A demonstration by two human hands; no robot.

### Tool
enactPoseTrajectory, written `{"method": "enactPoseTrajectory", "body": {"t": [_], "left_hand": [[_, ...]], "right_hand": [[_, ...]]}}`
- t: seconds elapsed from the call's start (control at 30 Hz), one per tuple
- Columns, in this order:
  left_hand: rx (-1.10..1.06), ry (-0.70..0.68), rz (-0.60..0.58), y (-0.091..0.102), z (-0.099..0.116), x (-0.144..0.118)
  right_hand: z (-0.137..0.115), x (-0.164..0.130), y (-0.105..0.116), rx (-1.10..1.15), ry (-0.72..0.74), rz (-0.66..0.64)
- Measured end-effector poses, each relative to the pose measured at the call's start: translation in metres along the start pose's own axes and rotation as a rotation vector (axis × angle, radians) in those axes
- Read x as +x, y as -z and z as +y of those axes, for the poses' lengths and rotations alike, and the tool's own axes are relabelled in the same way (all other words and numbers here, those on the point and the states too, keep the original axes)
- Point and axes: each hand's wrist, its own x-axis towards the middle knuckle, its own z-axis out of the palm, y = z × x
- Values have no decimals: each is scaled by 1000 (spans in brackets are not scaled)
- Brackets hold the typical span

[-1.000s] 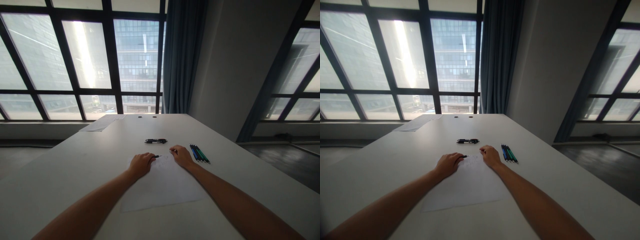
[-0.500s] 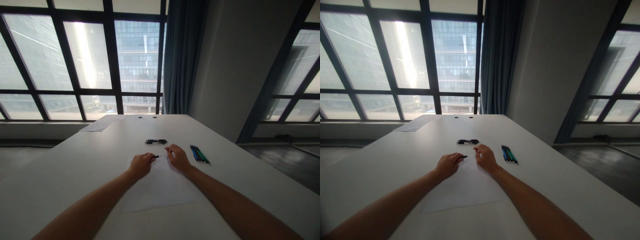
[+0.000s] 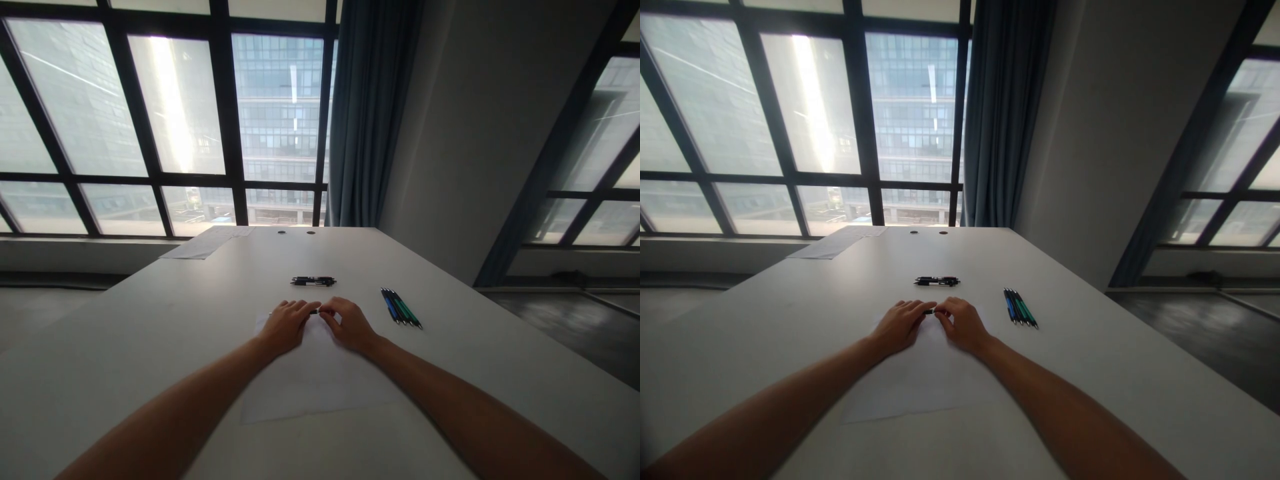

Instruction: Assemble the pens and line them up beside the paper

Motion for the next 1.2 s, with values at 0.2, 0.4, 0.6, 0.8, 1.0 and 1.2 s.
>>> {"method": "enactPoseTrajectory", "body": {"t": [0.2, 0.4, 0.6, 0.8, 1.0, 1.2], "left_hand": [[-24, -10, 4, 3, 3, -1], [79, 92, 8, 5, 5, 0], [85, 85, -21, 5, 5, -1], [54, 80, -13, 3, 3, -1], [62, 128, 2, 4, 4, -1], [67, 172, -30, 4, 6, -1]], "right_hand": [[-2, 0, 0, 36, 21, 61], [-2, -1, 0, 66, 32, 60], [0, -1, -1, 43, -3, 63], [6, -1, -2, -8, -148, 87], [7, 0, -3, -21, -160, 62], [8, -1, -1, -45, -132, 47]]}}
